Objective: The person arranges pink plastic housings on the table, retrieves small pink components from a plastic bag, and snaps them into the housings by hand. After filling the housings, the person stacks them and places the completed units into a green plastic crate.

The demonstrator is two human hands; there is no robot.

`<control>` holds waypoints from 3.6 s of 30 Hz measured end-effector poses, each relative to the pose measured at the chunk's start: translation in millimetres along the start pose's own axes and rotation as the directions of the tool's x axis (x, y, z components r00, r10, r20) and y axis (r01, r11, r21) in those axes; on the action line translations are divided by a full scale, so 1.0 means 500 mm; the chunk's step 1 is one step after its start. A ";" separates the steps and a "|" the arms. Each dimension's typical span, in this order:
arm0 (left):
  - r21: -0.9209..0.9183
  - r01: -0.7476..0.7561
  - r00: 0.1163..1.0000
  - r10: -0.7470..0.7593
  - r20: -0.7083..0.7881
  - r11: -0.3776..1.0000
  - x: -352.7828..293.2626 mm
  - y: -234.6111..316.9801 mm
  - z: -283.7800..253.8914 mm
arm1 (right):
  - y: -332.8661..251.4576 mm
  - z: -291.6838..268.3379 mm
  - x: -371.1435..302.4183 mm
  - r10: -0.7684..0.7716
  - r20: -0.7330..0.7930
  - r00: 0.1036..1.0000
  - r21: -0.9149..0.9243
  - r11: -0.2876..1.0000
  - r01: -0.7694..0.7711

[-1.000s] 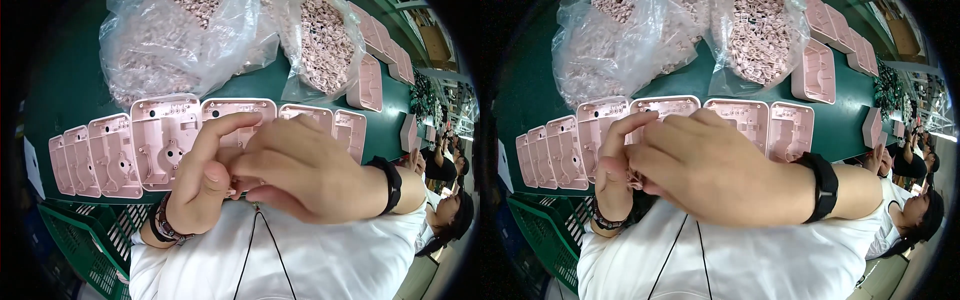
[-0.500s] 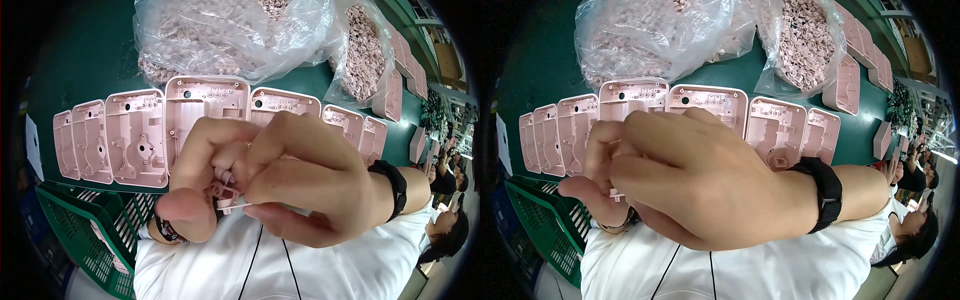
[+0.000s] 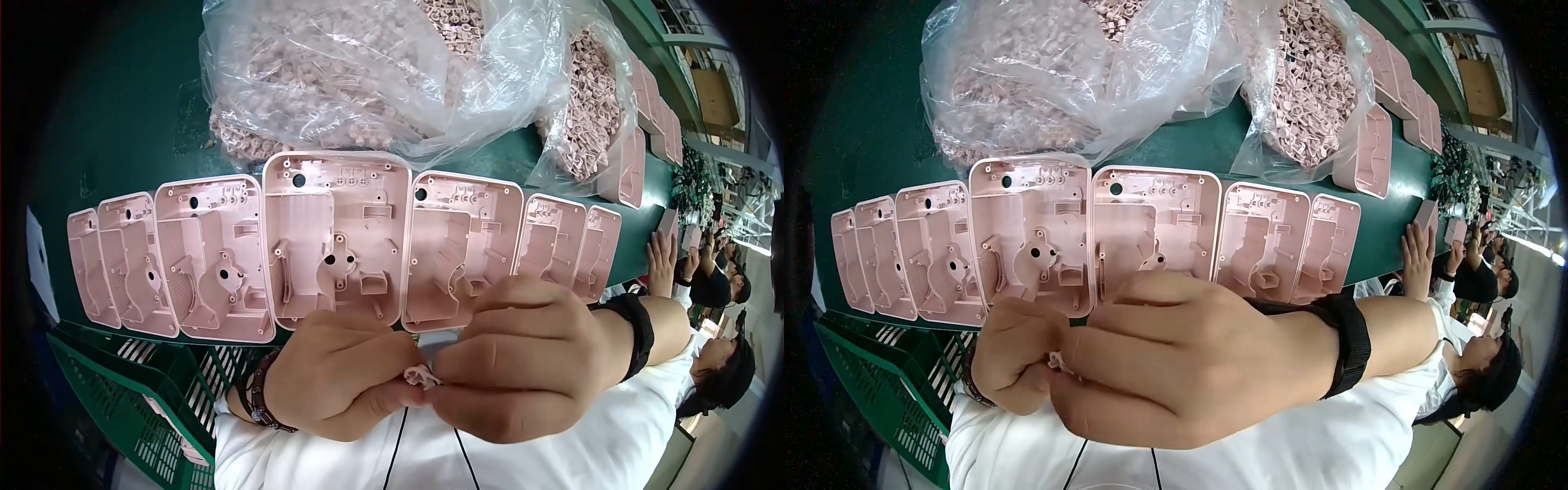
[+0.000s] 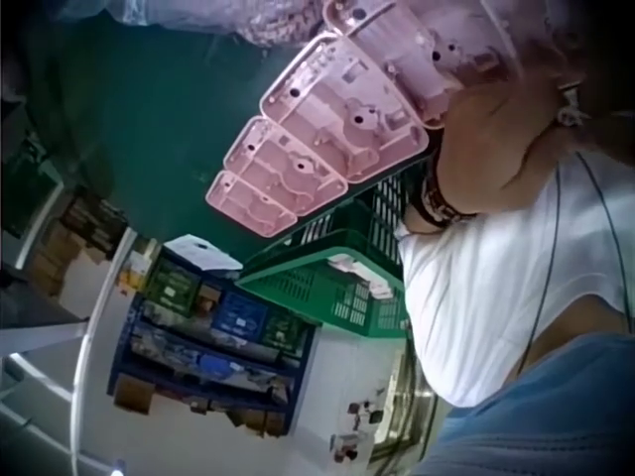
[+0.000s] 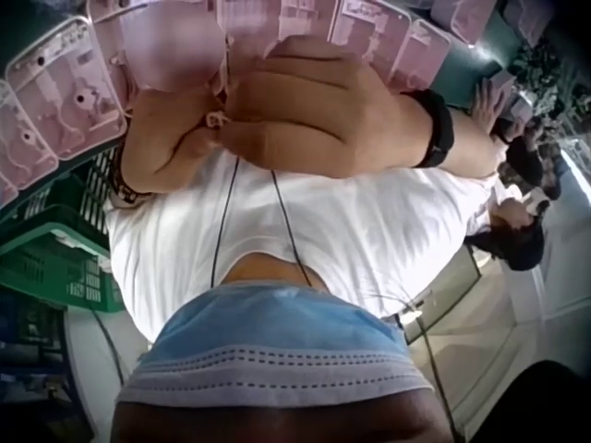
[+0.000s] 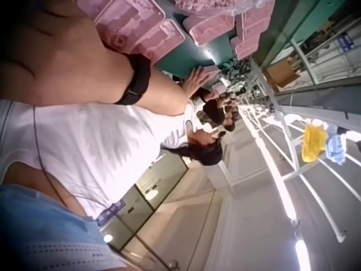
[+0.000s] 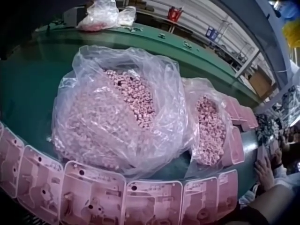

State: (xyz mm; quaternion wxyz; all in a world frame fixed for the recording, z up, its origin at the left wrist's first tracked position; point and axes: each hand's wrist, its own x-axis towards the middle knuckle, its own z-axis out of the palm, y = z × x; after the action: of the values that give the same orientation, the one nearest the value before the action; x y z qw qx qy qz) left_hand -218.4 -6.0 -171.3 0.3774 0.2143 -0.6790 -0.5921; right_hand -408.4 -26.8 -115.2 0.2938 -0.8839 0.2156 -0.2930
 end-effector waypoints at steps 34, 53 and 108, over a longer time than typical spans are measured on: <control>0.047 0.273 0.914 -0.244 -0.324 0.961 -0.001 0.016 0.021 | 0.094 -0.085 0.061 0.295 0.394 0.870 0.047 0.939 -0.340; 0.707 0.197 0.977 -0.076 -0.200 0.680 0.014 -0.003 0.039 | 0.144 -0.043 0.013 0.188 0.431 0.883 -0.585 0.803 0.115; -0.456 0.166 0.845 -0.364 -0.391 0.874 0.000 0.026 -0.005 | 0.035 0.074 0.097 -0.099 0.170 0.981 -0.213 0.968 0.134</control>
State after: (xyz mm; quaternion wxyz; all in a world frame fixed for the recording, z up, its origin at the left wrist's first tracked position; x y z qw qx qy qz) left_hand -214.5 -4.9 -158.8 0.4774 0.3607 -0.3936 -0.6978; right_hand -352.6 -51.8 -131.6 0.1909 -0.9429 0.1708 -0.2128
